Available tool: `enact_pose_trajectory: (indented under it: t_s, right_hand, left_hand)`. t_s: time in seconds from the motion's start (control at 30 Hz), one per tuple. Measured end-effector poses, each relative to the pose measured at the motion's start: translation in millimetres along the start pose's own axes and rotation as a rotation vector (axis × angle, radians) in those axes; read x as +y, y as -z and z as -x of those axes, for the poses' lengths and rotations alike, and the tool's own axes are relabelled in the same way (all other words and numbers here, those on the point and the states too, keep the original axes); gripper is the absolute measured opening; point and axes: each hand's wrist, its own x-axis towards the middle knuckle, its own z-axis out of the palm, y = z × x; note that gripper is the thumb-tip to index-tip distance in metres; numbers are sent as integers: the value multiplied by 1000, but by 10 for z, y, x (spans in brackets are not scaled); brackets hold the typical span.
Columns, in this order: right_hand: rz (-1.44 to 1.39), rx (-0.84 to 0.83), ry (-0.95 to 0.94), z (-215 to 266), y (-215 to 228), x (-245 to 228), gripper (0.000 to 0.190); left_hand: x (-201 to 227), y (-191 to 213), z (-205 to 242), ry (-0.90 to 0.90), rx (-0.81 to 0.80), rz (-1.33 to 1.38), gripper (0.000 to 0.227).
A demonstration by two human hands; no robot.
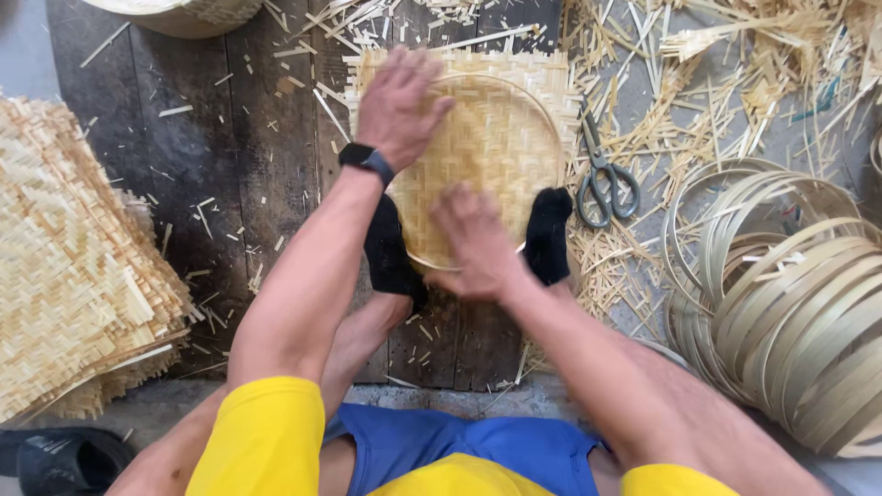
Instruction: The person assembles a round woven basket by placing a pre-woven mat over a wooden mold, fitting a bamboo ring, and trimming excess material with shears. The process is repeated for multiple baskets.
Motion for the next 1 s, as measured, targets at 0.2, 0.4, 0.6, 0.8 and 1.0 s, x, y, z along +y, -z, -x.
enact_pose_trajectory:
  t_s: [0.2, 0.4, 0.6, 0.8, 1.0]
  right_hand:
    - [337, 338, 15, -62, -466, -106, 92]
    - [71, 293, -3, -27, -425, -74, 86]
    - [203, 544, -28, -708, 230, 985, 45]
    - [-580, 256, -323, -1218, 574, 1724, 26]
    - [-472, 381, -264, -1145, 608, 1642, 30]
  left_hand:
    - [13, -359, -312, 309, -198, 342, 38]
    - [61, -197, -414, 489, -251, 483, 36]
    - [31, -205, -417, 243, -204, 301, 34]
    - [-34, -223, -559, 597, -579, 521, 44]
    - [-141, -366, -606, 550, -486, 657, 47]
